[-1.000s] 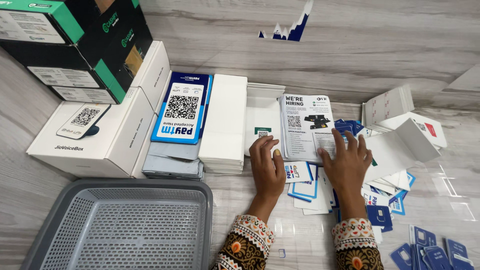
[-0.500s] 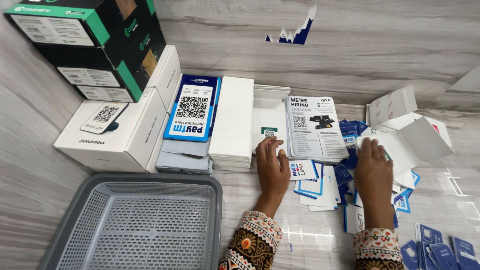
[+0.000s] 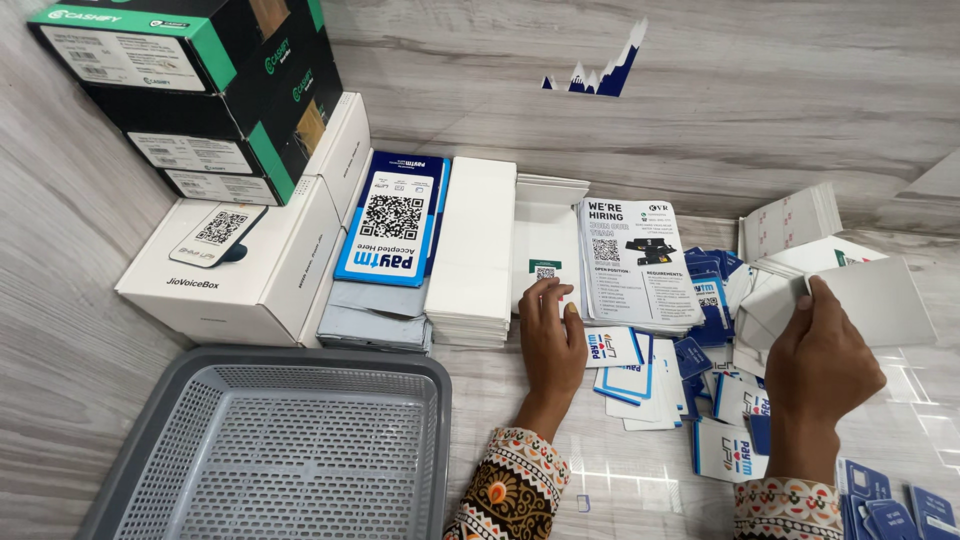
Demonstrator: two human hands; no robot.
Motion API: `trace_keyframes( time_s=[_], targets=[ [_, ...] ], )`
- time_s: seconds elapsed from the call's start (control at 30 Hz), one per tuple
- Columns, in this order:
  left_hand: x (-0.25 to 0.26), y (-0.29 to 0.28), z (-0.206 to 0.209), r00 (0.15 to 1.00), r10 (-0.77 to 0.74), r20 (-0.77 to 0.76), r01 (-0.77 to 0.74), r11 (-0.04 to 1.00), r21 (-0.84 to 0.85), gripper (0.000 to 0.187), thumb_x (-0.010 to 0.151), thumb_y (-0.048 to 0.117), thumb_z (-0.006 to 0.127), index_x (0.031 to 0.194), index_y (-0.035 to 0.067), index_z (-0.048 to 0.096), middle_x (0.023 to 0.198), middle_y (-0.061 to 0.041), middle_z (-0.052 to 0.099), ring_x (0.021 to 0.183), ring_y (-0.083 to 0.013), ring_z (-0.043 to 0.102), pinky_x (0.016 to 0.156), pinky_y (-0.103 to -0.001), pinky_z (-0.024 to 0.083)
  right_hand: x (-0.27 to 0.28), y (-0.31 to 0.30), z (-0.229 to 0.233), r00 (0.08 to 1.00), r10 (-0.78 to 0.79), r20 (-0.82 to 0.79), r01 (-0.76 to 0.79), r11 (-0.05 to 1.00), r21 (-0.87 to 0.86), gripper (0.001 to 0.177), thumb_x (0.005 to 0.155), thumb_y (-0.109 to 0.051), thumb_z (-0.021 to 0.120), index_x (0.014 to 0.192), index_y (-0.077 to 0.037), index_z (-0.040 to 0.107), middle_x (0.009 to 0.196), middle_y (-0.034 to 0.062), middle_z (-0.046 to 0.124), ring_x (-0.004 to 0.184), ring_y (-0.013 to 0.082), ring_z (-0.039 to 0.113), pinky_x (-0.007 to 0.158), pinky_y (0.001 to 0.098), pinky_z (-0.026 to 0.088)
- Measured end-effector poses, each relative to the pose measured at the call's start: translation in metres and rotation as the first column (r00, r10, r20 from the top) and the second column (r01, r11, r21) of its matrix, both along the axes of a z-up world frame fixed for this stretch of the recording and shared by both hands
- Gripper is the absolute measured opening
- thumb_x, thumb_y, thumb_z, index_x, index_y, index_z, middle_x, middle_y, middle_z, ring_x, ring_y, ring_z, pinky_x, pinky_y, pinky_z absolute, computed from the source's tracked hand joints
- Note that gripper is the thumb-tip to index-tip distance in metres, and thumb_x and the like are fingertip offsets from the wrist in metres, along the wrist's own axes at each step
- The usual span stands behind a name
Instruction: The person sorts through stacks of small cards and folded papers on a tiled floor, separating them into piles. They move a gray plastic basket aside and continue sorting the cards by hand.
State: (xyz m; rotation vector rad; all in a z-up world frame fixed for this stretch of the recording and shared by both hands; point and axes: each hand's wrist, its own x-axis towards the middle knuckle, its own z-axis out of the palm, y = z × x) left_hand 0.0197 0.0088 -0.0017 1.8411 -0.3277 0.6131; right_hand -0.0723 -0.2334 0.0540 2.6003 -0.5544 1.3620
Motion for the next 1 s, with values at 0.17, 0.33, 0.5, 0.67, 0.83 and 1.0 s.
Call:
trace_keyframes(
  time_s=[0.17, 0.33, 0.5, 0.67, 0.83, 1.0],
  targets=[
    [0.000, 0.000, -0.001, 1.000, 0.003, -0.012, -0.003, 1.000, 0.008, 0.023, 0.097, 0.005, 0.055, 0.119, 0.003, 0.061, 0.133, -0.014, 0.053, 0.124, -0.0291, 0.055, 0.100, -0.041, 0.050, 0.000, 0.004, 0.011, 1.000, -0.015, 0.015, 0.016, 0.999, -0.051, 0.015, 0.115, -0.010, 0.061, 0.119, -0.008, 0.075, 0.093, 0.0106, 0.078, 0.065, 0.0198, 0.071, 0.054, 0.0289, 0.049],
    [0.000, -0.002, -0.001, 0.998, -0.028, -0.049, 0.026, 0.999, -0.038, 0.025, 0.098, 0.007, 0.053, 0.123, 0.004, 0.059, 0.134, -0.013, 0.054, 0.125, -0.0275, 0.056, 0.100, -0.041, 0.051, -0.002, 0.010, 0.020, 0.971, 0.127, 0.203, -0.079, 0.970, -0.229, 0.018, 0.117, -0.006, 0.058, 0.114, -0.008, 0.076, 0.094, 0.0068, 0.078, 0.070, 0.0170, 0.071, 0.064, 0.0283, 0.050],
    [0.000, 0.000, 0.001, 0.995, -0.022, 0.099, 0.038, 0.987, -0.157, 0.036, 0.109, 0.023, 0.041, 0.135, 0.000, 0.049, 0.139, -0.019, 0.051, 0.135, -0.0326, 0.051, 0.112, -0.046, 0.044, 0.034, 0.063, 0.001, 0.804, 0.561, 0.196, -0.509, 0.821, -0.259, 0.021, 0.121, -0.007, 0.058, 0.110, -0.011, 0.074, 0.108, 0.0066, 0.080, 0.089, 0.0188, 0.077, 0.077, 0.0297, 0.058],
    [-0.003, 0.004, 0.005, 0.959, 0.067, 0.276, 0.048, 0.919, -0.391, 0.055, 0.112, 0.039, 0.025, 0.146, -0.001, 0.041, 0.150, -0.022, 0.043, 0.144, -0.0355, 0.045, 0.122, -0.048, 0.040, 0.056, 0.145, -0.012, 0.729, 0.682, -0.049, -0.674, 0.705, -0.222, 0.016, 0.100, -0.012, 0.065, 0.104, -0.017, 0.079, 0.107, 0.0027, 0.080, 0.106, 0.0185, 0.076, 0.088, 0.0353, 0.057],
    [-0.002, 0.006, 0.007, 0.970, 0.066, 0.236, 0.022, 0.935, -0.353, 0.049, 0.112, 0.036, 0.031, 0.142, 0.000, 0.045, 0.151, -0.022, 0.049, 0.146, -0.0373, 0.047, 0.123, -0.051, 0.037, 0.078, 0.169, -0.015, 0.568, 0.814, -0.120, -0.820, 0.573, 0.005, 0.021, 0.093, -0.017, 0.065, 0.106, -0.008, 0.078, 0.115, 0.0064, 0.077, 0.113, 0.0222, 0.070, 0.096, 0.0414, 0.053],
    [-0.001, 0.000, 0.008, 0.974, 0.099, 0.206, -0.045, 0.967, -0.252, 0.039, 0.112, 0.027, 0.037, 0.137, 0.000, 0.051, 0.148, -0.019, 0.052, 0.146, -0.0392, 0.046, 0.124, -0.054, 0.036, 0.097, 0.155, -0.040, 0.497, 0.852, -0.166, -0.834, 0.521, 0.181, 0.025, 0.087, -0.018, 0.064, 0.105, -0.005, 0.075, 0.117, 0.0095, 0.074, 0.120, 0.0282, 0.063, 0.106, 0.0483, 0.045]
  ],
)
